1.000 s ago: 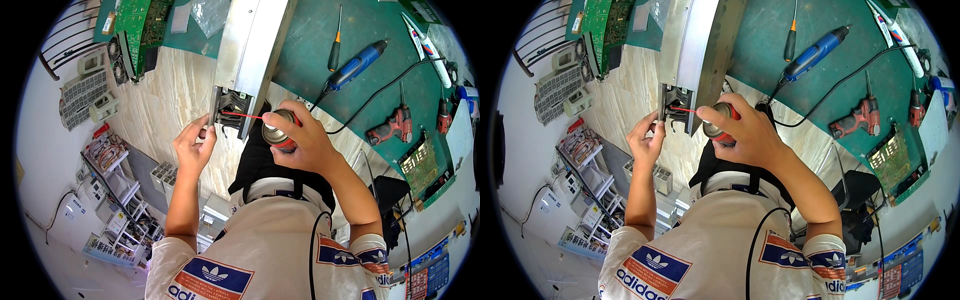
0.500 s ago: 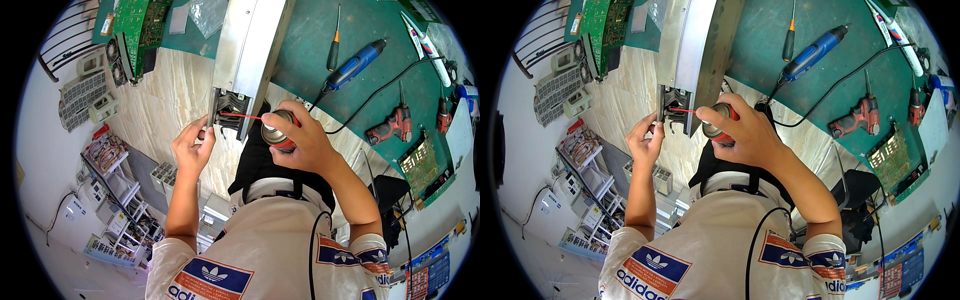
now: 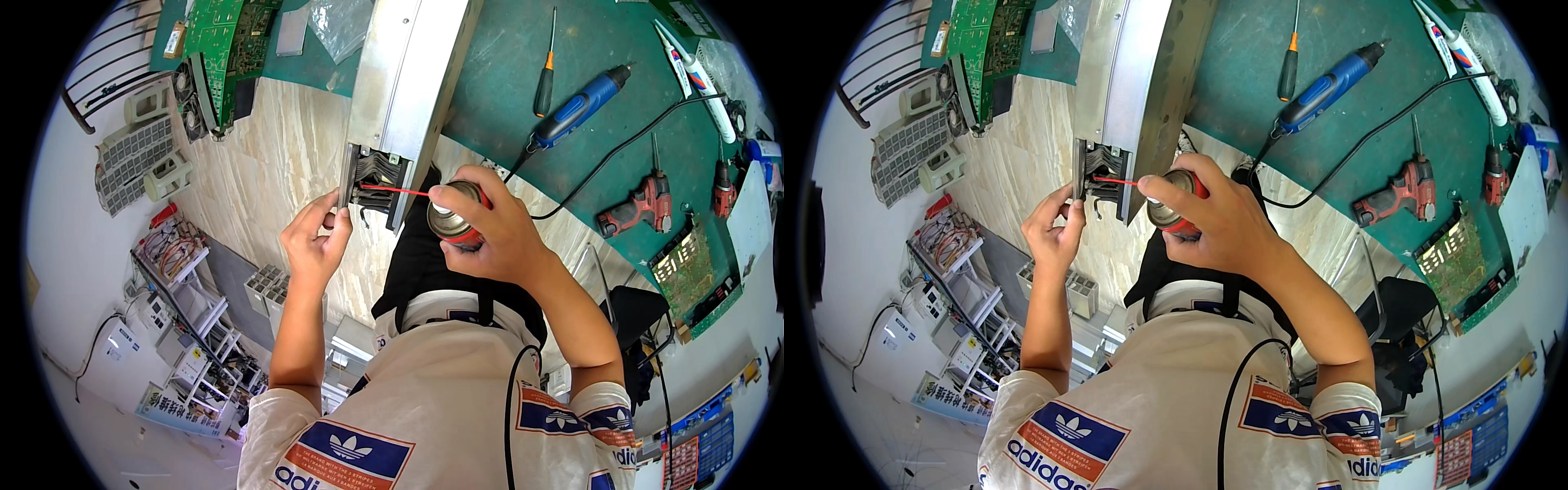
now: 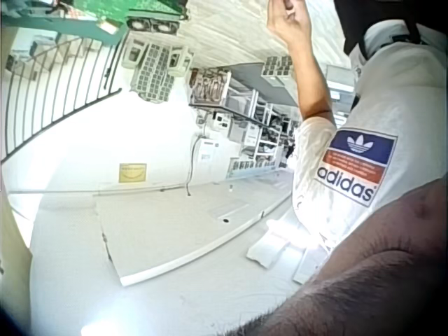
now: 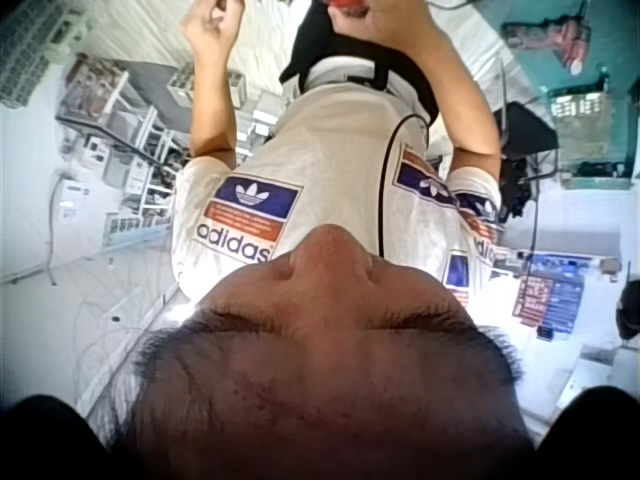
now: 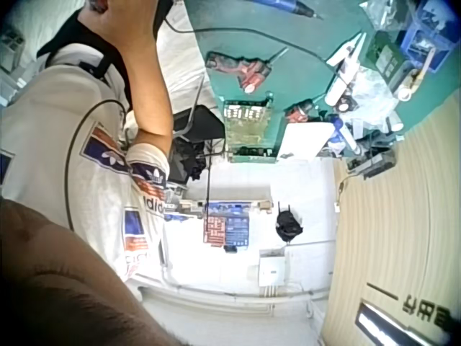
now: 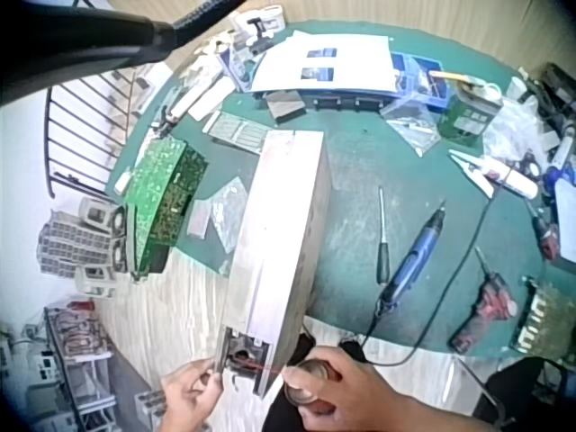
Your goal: The person uses a power drill and a screwdriver to remove screws from a metal casing, then sprays a liquid from an aerosol can onto the internal components of the electronic device.
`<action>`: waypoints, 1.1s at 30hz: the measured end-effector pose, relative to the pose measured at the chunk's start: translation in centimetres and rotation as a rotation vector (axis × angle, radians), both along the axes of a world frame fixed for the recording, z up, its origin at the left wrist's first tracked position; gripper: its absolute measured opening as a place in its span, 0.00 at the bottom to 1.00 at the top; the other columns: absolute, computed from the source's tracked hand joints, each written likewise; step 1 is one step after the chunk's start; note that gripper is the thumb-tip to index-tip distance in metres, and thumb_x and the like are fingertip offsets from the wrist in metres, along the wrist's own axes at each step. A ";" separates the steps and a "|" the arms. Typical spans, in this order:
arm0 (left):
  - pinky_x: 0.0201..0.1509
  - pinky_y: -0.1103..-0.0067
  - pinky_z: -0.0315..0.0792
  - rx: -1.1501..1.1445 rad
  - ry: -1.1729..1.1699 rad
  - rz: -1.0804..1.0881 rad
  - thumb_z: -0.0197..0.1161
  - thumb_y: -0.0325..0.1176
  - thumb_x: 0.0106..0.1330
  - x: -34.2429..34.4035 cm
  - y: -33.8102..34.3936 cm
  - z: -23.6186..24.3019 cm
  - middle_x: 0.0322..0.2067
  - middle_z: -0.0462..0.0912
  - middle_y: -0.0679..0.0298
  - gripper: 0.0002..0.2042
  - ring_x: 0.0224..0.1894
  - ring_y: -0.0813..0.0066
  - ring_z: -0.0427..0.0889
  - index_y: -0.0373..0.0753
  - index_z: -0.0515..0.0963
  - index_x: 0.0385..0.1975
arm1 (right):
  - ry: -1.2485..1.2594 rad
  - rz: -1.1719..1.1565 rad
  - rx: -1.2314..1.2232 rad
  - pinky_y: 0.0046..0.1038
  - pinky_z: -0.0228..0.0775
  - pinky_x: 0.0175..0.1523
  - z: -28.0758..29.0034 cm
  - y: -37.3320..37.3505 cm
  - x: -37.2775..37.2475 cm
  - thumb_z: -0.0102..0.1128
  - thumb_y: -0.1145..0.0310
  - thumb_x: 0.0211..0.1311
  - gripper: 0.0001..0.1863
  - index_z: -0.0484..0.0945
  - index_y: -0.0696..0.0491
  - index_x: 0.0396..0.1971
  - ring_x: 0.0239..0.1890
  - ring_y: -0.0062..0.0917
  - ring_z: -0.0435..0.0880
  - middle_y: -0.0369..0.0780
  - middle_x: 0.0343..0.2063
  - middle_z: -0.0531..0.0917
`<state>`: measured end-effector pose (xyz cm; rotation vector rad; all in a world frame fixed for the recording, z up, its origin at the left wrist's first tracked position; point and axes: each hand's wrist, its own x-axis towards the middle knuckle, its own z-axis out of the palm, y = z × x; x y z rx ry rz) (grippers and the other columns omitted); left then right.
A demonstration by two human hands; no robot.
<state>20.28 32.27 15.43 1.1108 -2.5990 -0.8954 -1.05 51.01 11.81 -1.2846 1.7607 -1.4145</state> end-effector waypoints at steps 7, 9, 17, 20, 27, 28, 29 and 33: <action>0.30 0.83 0.75 -0.007 -0.015 -0.009 0.68 0.22 0.58 -0.2 0.0 0.3 0.30 0.86 0.54 0.12 0.23 0.79 0.81 0.27 0.83 0.42 | 0.011 -0.001 -0.007 0.32 0.82 0.37 0.0 -0.3 -0.1 0.73 0.70 0.36 0.40 0.75 0.40 0.59 0.38 0.37 0.83 0.44 0.50 0.73; 0.30 0.83 0.75 -0.017 -0.018 -0.016 0.68 0.22 0.58 -0.2 0.0 0.3 0.30 0.86 0.54 0.12 0.23 0.79 0.81 0.27 0.83 0.42 | -0.031 0.036 0.056 0.34 0.78 0.45 0.5 -0.1 -0.1 0.72 0.74 0.36 0.40 0.74 0.43 0.58 0.42 0.39 0.81 0.45 0.49 0.73; 0.30 0.83 0.75 0.004 -0.010 -0.007 0.68 0.22 0.57 -0.2 0.0 0.3 0.31 0.87 0.54 0.13 0.23 0.79 0.81 0.28 0.83 0.42 | -0.018 0.026 0.036 0.34 0.80 0.42 0.3 -0.4 -0.1 0.73 0.72 0.36 0.40 0.74 0.42 0.58 0.41 0.38 0.81 0.44 0.49 0.73; 0.30 0.83 0.75 -0.001 -0.001 -0.009 0.68 0.22 0.57 -0.1 0.0 0.2 0.31 0.87 0.53 0.13 0.23 0.79 0.81 0.28 0.83 0.43 | -0.061 0.064 0.081 0.35 0.76 0.49 0.7 -0.3 -0.3 0.72 0.75 0.36 0.40 0.73 0.45 0.58 0.45 0.41 0.80 0.46 0.49 0.74; 0.32 0.83 0.74 0.000 0.000 -0.005 0.68 0.22 0.59 -0.3 0.1 0.3 0.29 0.86 0.56 0.12 0.24 0.80 0.79 0.27 0.83 0.43 | -0.071 0.077 0.089 0.35 0.76 0.49 0.7 -0.3 -0.5 0.72 0.75 0.36 0.39 0.73 0.46 0.57 0.44 0.41 0.80 0.46 0.48 0.74; 0.32 0.83 0.74 0.000 0.001 -0.004 0.68 0.22 0.59 -0.3 0.1 0.3 0.29 0.86 0.56 0.12 0.24 0.80 0.79 0.27 0.83 0.43 | -0.074 0.080 0.096 0.35 0.76 0.49 0.7 -0.3 -0.5 0.72 0.75 0.36 0.39 0.73 0.46 0.57 0.44 0.41 0.80 0.46 0.48 0.74; 0.32 0.83 0.74 0.001 0.002 -0.002 0.68 0.22 0.59 -0.3 0.1 0.3 0.29 0.86 0.56 0.12 0.24 0.80 0.79 0.27 0.83 0.43 | -0.076 0.082 0.094 0.35 0.76 0.49 0.7 -0.3 -0.5 0.72 0.75 0.36 0.39 0.73 0.46 0.57 0.44 0.41 0.80 0.46 0.48 0.74; 0.30 0.83 0.75 -0.019 0.000 -0.020 0.68 0.22 0.58 -0.2 0.0 0.3 0.32 0.87 0.53 0.13 0.23 0.78 0.81 0.27 0.83 0.43 | -0.073 0.081 0.086 0.34 0.76 0.49 0.7 -0.4 -0.6 0.72 0.75 0.36 0.39 0.73 0.46 0.57 0.44 0.41 0.79 0.45 0.48 0.73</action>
